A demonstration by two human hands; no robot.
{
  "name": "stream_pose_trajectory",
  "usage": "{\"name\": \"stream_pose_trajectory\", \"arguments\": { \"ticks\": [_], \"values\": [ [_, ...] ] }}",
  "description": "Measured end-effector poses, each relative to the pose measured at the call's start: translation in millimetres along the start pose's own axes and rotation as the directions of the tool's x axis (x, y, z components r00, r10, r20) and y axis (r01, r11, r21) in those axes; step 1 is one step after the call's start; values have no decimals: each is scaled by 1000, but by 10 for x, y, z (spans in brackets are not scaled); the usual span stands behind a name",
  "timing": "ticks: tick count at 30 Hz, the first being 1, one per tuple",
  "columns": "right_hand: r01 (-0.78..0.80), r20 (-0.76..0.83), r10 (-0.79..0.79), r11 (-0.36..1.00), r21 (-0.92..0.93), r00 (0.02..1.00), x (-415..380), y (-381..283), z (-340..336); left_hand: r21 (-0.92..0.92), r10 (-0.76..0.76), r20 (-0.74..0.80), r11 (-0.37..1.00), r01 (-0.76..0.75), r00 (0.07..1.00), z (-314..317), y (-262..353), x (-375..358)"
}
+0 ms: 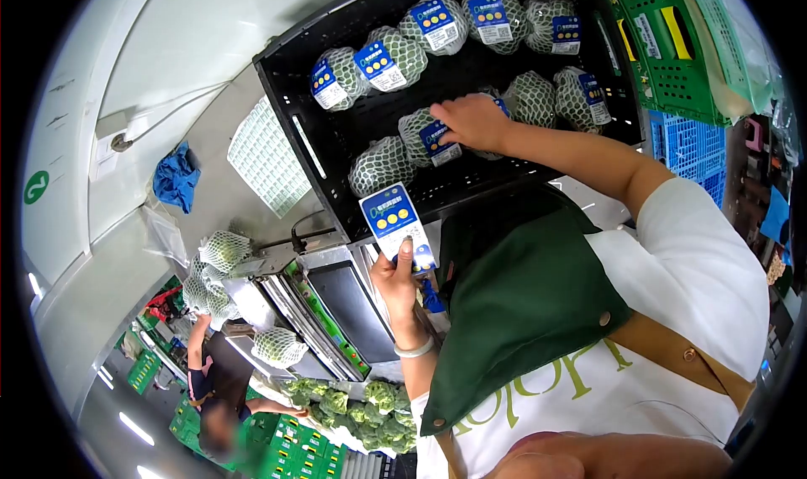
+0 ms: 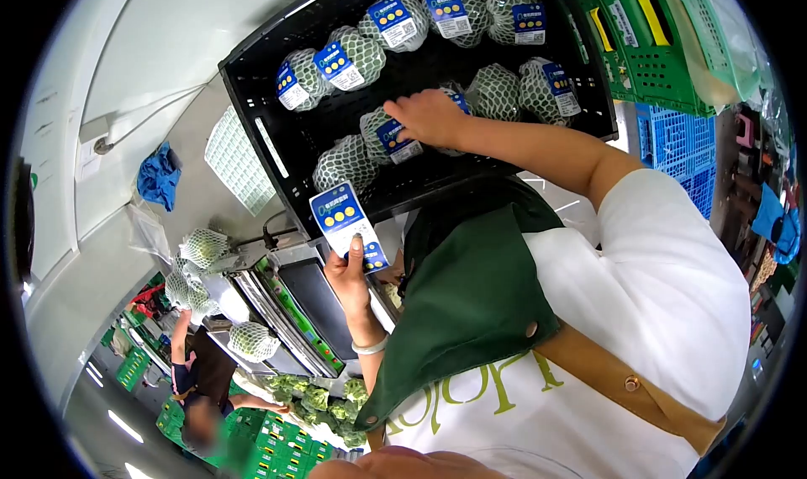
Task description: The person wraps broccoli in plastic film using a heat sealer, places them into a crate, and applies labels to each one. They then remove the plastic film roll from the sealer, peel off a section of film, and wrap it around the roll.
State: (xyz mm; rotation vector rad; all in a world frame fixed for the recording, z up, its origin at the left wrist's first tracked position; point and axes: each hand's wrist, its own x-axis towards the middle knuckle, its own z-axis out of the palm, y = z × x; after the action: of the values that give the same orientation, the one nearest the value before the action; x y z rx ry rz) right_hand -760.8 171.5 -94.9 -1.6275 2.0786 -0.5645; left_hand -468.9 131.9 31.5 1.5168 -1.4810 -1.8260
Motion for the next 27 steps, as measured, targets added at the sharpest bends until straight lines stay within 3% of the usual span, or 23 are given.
{"name": "stream_pose_trajectory", "arguments": {
  "ticks": [1, 4, 5, 6, 7, 8, 10, 11, 12, 14, 15, 16, 17, 19, 20, 21, 23, 24, 25, 26, 27],
  "values": [
    [-30, -34, 27, 995, -96, 999, 10, -89, -126, -16, -2, 14, 1000, 2, 1000, 27, 1, -4],
    [-32, -30, 50, 899, 436, 998, -26, -329, -376, 14, 18, 35, 1000, -18, 999, 81, -48, -1],
    [-122, 197, -21, 720, 683, 980, -28, -485, -493, 0, 34, 57, 999, -34, 998, 114, -81, 2],
    [-167, 249, -103, 497, 852, 963, -77, -644, -486, -14, 50, 77, 999, -49, 996, 128, -125, 9],
    [-159, 312, -191, 557, 815, 931, -94, -790, -617, 30, 90, 123, 995, -95, 988, 113, -168, 26],
    [-139, 375, -274, 614, 777, 886, -102, -907, -739, 41, 8, 160, 999, -15, 987, 81, -187, 27],
    [153, 184, -292, 830, 536, 939, -154, -1041, -692, 25, 150, 206, 987, -158, 967, 117, -116, 74],
    [265, 81, -345, 832, 487, 935, -197, -1089, -618, -37, 241, 258, 970, -240, 935, 109, -48, 105],
    [341, 51, -409, 817, 465, 911, -225, -1127, -591, -69, 270, 189, 963, -262, 944, 162, 38, 110],
    [390, 121, -458, 846, 363, 881, -246, -1186, -598, -172, 145, 91, 977, -128, 985, 190, 58, 48],
    [421, 34, -460, 837, 349, 887, -233, -1214, -592, -103, 149, 56, 984, -142, 987, 76, -156, 43],
    [451, -53, -461, 830, 329, 886, -211, -1232, -592, -26, 176, -73, 984, -179, 982, 146, -86, 57],
    [480, -140, -460, 823, 305, 877, -191, -1245, -591, -75, 185, -126, 978, -195, 975, 103, -159, 55],
    [493, -148, -477, 768, 409, 866, -175, -1306, -532, -266, 140, -139, 948, -174, 980, 50, -181, 19],
    [496, -153, -484, 737, 459, 861, -175, -1341, -512, -249, 113, -96, 959, -134, 989, 48, -84, -12],
    [488, -60, -524, 738, 466, 850, -181, -1369, -525, -157, 58, -28, 986, -62, 998, 45, -16, -36],
    [522, -119, -520, 761, 384, 846, 40, -1217, -495, 87, -13, 78, 996, 6, 997, -72, -133, -110],
    [535, -147, -518, 771, 345, 842, 192, -1106, -473, 117, -178, 123, 980, 164, 976, -225, -235, -172],
    [328, -164, -284, 833, 446, 945, 374, -1018, -509, 73, -182, 93, 982, 175, 979, -329, -235, -228],
    [111, -154, -31, 834, 541, 988, 548, -960, -545, 29, -184, 66, 983, 183, 981, -423, -233, -264],
    [98, -139, -31, 852, 514, 990, 640, -926, -467, 66, -137, 36, 989, 135, 990, -531, -282, -290]
  ]
}}
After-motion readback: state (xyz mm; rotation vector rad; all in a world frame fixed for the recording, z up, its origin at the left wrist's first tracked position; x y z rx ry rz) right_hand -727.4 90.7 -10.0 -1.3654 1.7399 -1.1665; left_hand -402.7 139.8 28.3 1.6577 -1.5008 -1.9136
